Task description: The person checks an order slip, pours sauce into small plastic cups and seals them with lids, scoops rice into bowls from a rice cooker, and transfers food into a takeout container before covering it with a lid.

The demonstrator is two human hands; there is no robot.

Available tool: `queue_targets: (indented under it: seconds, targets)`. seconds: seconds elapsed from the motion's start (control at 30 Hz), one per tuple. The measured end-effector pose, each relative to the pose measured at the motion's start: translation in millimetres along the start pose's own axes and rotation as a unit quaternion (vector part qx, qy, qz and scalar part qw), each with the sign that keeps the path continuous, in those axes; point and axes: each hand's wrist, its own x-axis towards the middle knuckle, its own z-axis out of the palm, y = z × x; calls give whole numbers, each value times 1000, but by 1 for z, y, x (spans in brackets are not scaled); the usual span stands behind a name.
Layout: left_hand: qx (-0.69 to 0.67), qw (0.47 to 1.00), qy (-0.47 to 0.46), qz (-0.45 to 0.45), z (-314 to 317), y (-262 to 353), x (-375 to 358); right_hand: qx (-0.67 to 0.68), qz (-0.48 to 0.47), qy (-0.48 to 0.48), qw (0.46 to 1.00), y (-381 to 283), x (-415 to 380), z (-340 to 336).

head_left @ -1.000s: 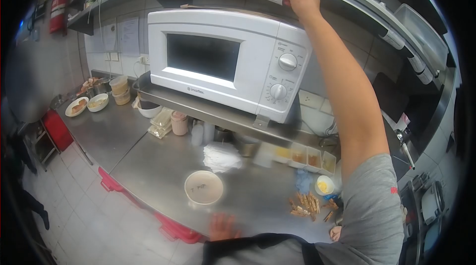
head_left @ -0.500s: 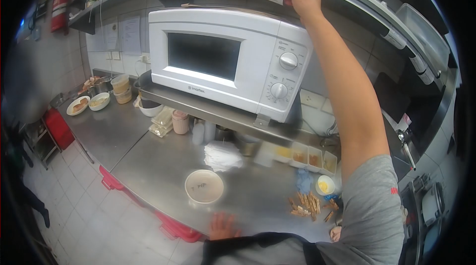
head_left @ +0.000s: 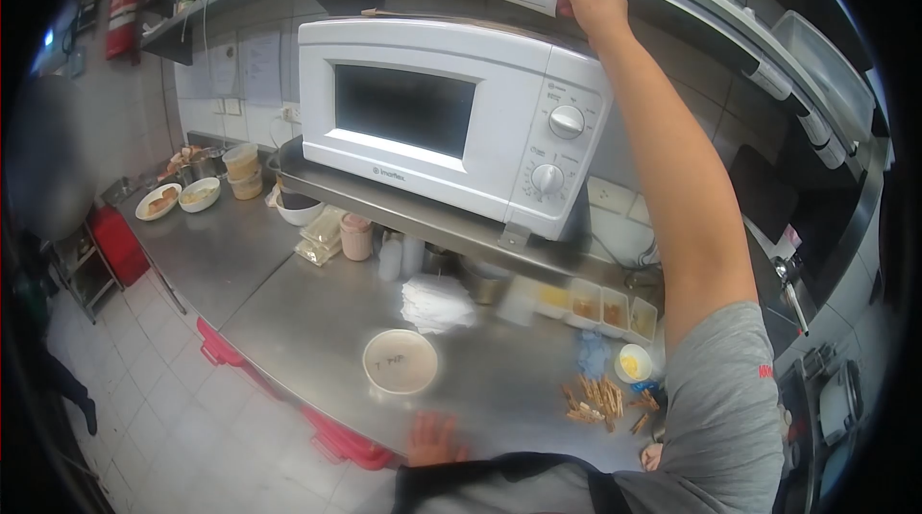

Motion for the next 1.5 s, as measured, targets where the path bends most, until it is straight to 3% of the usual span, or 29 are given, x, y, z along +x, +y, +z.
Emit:
queue_targets:
  seconds: [1.5]
  targets:
    - [-7,1000,2,17,4,-4,0,13,2,2,1000,4,1,0]
